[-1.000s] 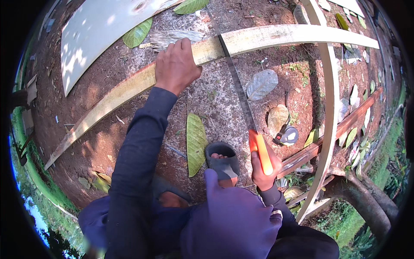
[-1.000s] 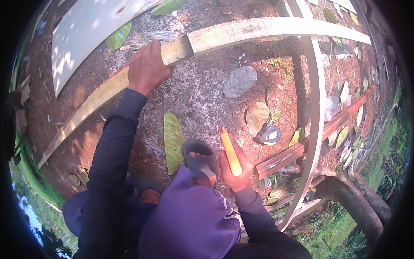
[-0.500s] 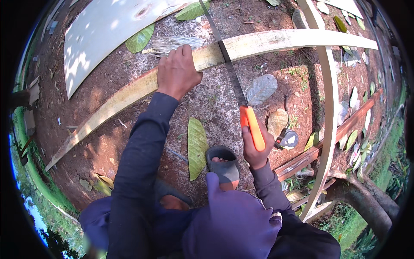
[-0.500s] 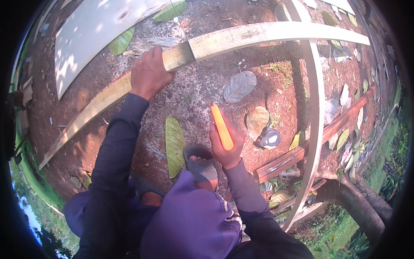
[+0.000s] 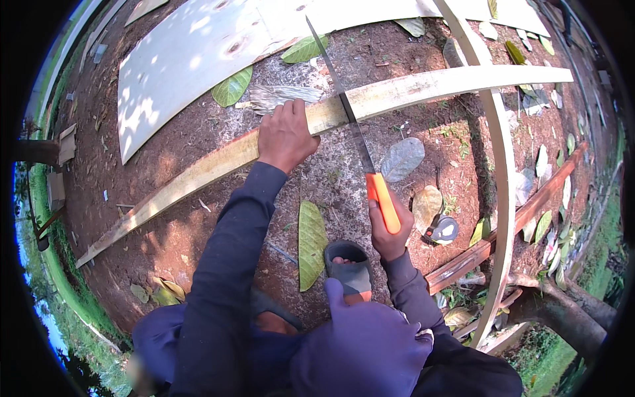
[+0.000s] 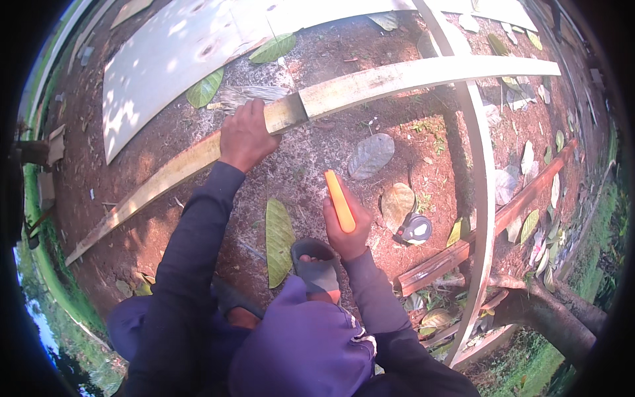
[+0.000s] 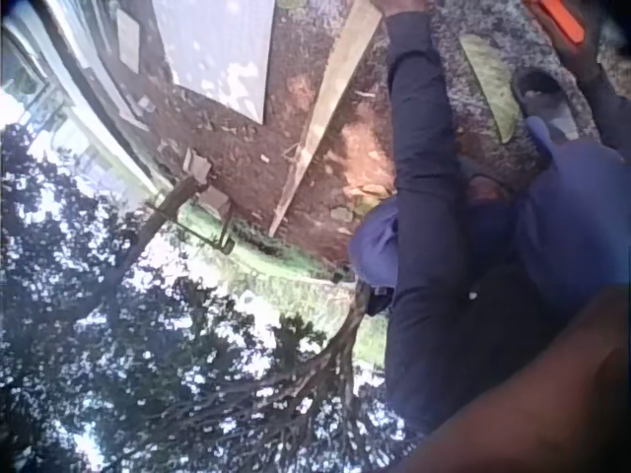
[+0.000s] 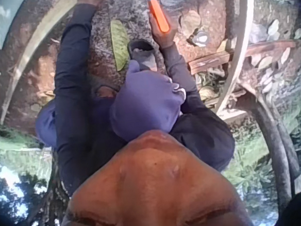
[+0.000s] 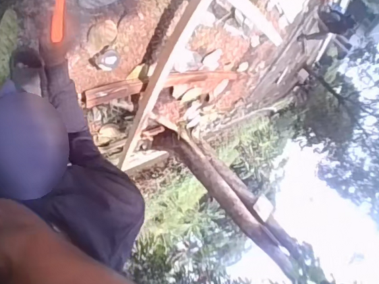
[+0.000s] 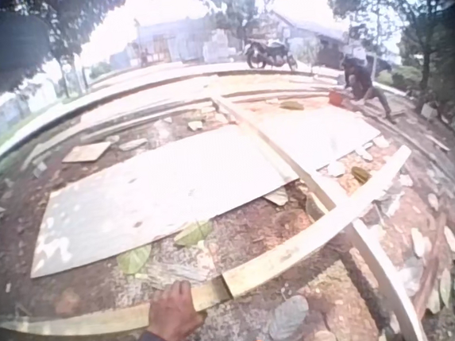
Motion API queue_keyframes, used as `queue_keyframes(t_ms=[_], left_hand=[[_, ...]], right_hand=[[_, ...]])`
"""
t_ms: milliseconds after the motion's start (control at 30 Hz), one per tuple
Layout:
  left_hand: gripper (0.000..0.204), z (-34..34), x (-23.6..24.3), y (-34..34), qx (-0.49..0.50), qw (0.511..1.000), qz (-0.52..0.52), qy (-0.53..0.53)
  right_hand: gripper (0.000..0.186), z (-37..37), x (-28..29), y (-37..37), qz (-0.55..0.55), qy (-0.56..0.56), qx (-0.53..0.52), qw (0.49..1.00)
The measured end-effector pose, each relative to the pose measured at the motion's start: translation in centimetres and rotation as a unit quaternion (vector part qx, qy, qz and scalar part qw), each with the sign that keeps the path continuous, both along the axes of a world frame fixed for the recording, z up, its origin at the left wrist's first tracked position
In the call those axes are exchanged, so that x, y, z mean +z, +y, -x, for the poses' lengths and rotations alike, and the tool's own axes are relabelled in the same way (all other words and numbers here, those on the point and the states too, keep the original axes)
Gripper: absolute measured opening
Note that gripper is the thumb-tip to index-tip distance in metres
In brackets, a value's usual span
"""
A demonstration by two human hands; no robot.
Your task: The person uses a hand saw to cut a wooden plank placed on the ground. They measure the wood with a tape measure, mark it, and then saw through the plank. The cut piece is separated and set aside.
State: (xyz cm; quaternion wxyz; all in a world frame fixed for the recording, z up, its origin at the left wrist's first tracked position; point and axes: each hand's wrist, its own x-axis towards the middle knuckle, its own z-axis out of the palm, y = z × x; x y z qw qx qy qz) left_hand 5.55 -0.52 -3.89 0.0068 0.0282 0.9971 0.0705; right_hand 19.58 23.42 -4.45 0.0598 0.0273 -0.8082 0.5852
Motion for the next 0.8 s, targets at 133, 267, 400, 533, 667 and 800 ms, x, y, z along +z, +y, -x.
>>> queue_keyframes(t_ms=[133, 267, 400, 533, 667, 800], left_hand=[[0.066, -0.7, -0.5, 0.7, -0.066, 0.980, 0.026, 0.187], [0.069, -1.3, -1.7, 0.5, -0.061, 0.975, 0.076, 0.200], [0.059, -0.5, -0.1, -0.1, -0.085, 0.989, -0.014, 0.116], [0.056, 1.2, 3.2, -1.2, -0.056, 0.995, -0.073, -0.023], [0.051, 5.4, 5.6, -3.1, -0.093, 0.956, -0.183, -0.209], [0.047, 7.1, 4.7, -4.5, -0.091, 0.877, -0.317, -0.350]], right_hand=[[0.043, 9.2, 2.0, -4.3, 0.035, 0.090, -0.011, 0.995], [0.043, 9.2, 2.0, -5.2, 0.057, 0.115, -0.007, 0.992], [0.045, 8.3, 1.0, -3.9, 0.039, 0.168, -0.015, 0.985], [0.049, 4.9, 2.8, -1.4, 0.016, 0.176, -0.006, 0.984], [0.052, 1.9, 4.3, 1.4, -0.031, 0.132, -0.018, 0.991], [0.053, 0.0, 3.8, 2.2, -0.059, 0.088, -0.012, 0.994]])
